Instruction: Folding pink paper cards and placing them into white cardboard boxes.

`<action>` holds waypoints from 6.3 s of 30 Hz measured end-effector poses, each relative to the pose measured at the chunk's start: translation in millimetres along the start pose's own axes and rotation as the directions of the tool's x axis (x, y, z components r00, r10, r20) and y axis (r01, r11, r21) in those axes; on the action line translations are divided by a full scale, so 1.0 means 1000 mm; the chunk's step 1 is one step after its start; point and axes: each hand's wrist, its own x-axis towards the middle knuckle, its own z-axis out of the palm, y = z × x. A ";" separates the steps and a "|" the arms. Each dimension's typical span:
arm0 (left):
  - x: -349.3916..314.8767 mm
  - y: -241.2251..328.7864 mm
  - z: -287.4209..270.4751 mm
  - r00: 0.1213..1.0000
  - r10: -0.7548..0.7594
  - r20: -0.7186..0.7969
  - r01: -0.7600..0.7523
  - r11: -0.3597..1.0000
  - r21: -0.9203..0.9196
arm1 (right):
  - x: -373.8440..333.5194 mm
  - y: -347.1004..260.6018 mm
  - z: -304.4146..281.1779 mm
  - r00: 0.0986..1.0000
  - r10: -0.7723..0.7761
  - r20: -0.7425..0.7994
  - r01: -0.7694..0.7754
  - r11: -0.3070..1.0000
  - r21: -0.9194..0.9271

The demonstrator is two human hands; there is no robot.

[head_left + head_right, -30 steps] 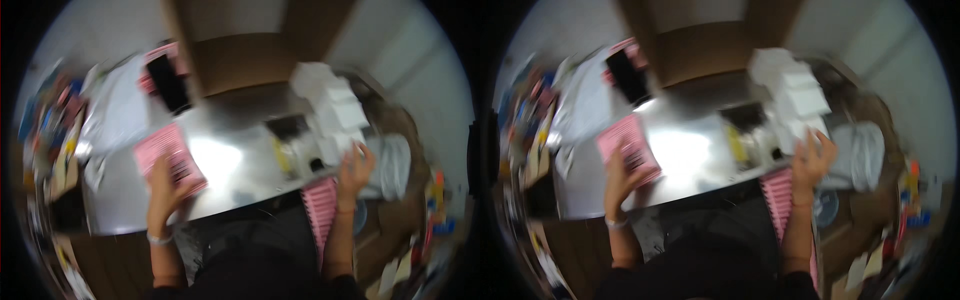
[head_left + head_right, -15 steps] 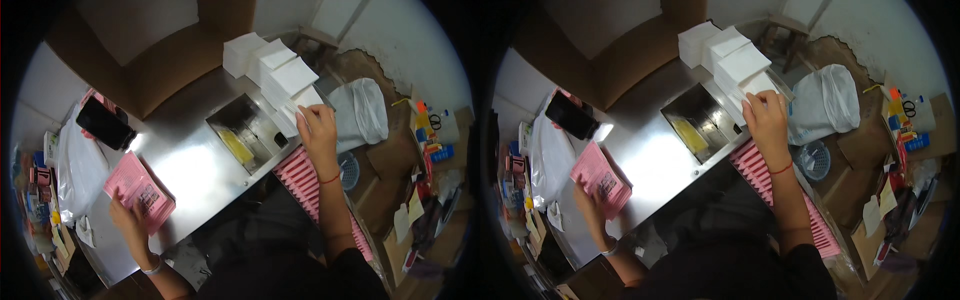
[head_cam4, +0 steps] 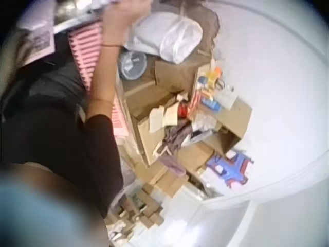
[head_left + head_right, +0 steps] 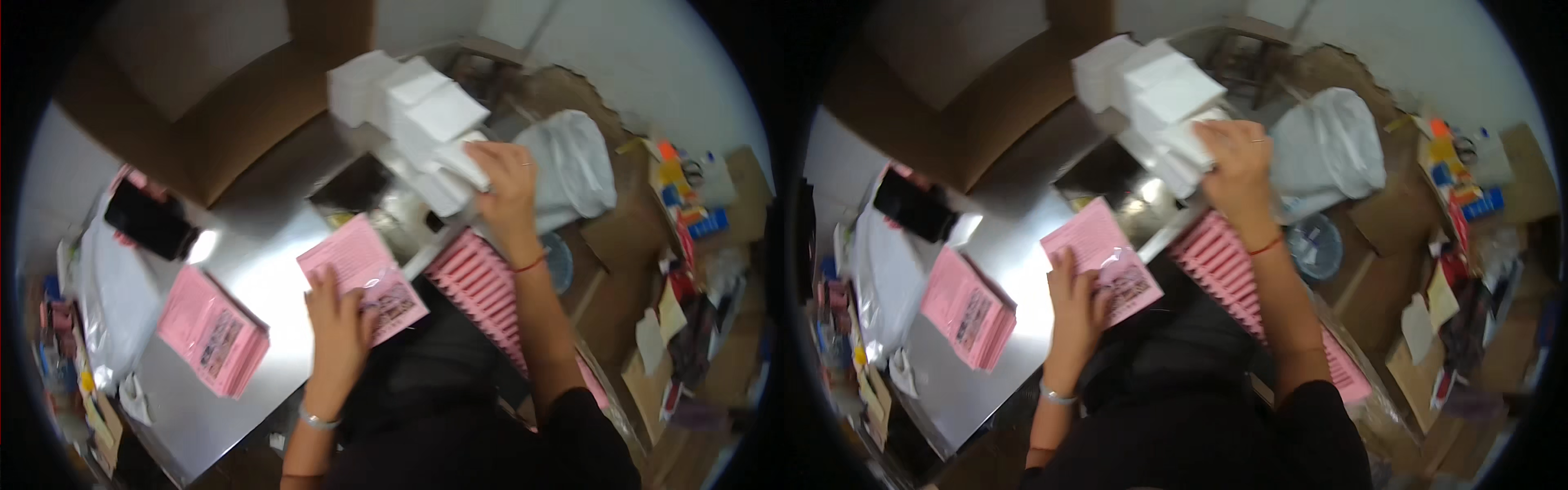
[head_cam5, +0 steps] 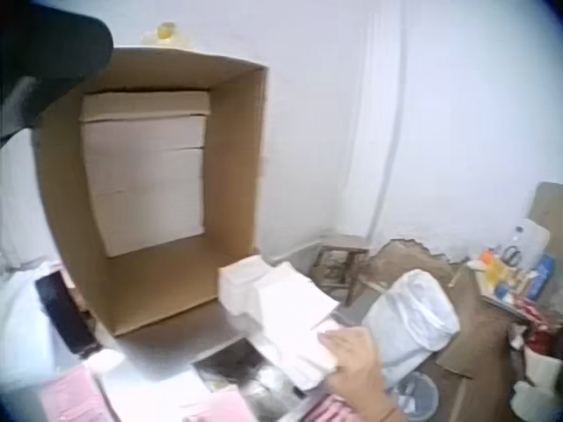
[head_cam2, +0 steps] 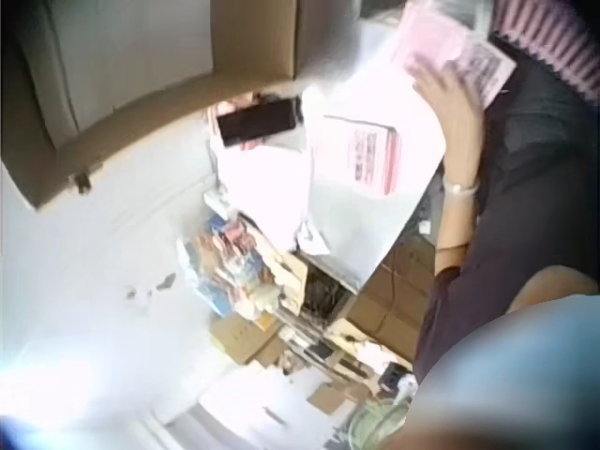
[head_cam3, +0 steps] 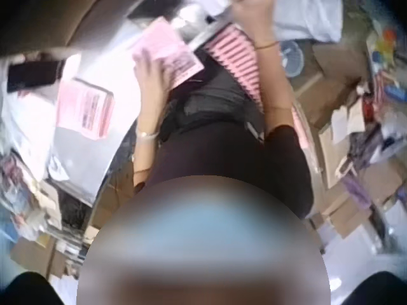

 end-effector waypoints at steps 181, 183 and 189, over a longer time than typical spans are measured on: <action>0.003 -0.008 -0.020 0.994 0.024 -0.104 -0.014 0.996 0.094 | -0.020 -0.048 0.015 0.979 -0.026 0.203 0.015 0.998 0.060; 0.007 -0.007 -0.015 0.991 0.034 -0.132 -0.021 0.995 0.094 | -0.029 -0.041 0.032 0.991 0.001 0.134 0.001 1.000 -0.017; 0.004 0.002 -0.015 0.975 -0.119 -0.185 0.105 0.991 -0.081 | -0.032 -0.036 0.029 0.990 0.052 0.132 -0.058 0.998 0.035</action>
